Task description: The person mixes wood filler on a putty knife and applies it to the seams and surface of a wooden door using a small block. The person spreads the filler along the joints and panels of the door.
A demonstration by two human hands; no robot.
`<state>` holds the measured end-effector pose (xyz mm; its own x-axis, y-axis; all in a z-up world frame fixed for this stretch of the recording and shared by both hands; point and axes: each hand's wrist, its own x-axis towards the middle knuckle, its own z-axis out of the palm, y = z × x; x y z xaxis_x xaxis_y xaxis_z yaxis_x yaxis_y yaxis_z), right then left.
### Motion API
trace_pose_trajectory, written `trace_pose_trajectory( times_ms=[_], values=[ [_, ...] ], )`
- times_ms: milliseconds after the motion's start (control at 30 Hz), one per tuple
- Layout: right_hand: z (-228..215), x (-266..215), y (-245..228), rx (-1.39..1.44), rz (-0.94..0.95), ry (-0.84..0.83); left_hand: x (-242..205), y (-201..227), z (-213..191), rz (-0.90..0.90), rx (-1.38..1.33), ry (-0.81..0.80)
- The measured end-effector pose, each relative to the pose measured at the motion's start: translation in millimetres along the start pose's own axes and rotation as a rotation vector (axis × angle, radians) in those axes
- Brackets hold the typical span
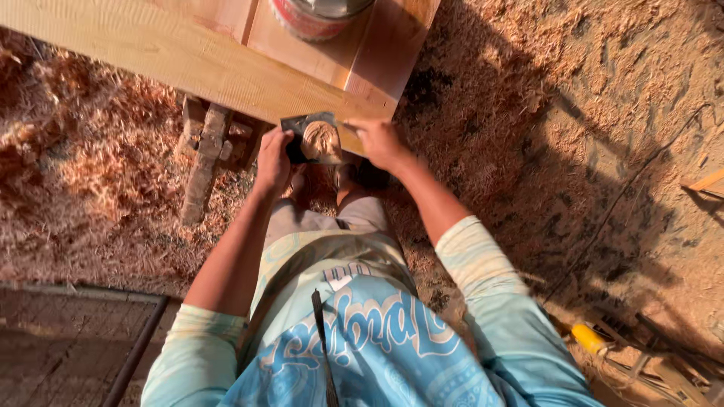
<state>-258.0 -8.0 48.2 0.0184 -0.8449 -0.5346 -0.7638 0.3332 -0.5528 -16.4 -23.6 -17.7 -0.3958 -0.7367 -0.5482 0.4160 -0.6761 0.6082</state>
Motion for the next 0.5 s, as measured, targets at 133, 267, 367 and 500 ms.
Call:
trace_pose_trajectory(
  times_ms=[133,267,367,500],
  values=[
    [-60,-42,-14,0.005,-0.583,0.252,12,2,2,0.001,-0.022,0.048],
    [-89,-58,-40,-0.049,-0.726,0.145,25,-2,10,-0.058,0.055,0.057],
    [-94,-61,-50,-0.160,-0.668,0.057,36,-7,17,-0.067,0.078,0.050],
    [-91,-60,-33,-0.238,-0.713,0.008,52,-3,22,-0.047,0.014,0.008]
  ],
)
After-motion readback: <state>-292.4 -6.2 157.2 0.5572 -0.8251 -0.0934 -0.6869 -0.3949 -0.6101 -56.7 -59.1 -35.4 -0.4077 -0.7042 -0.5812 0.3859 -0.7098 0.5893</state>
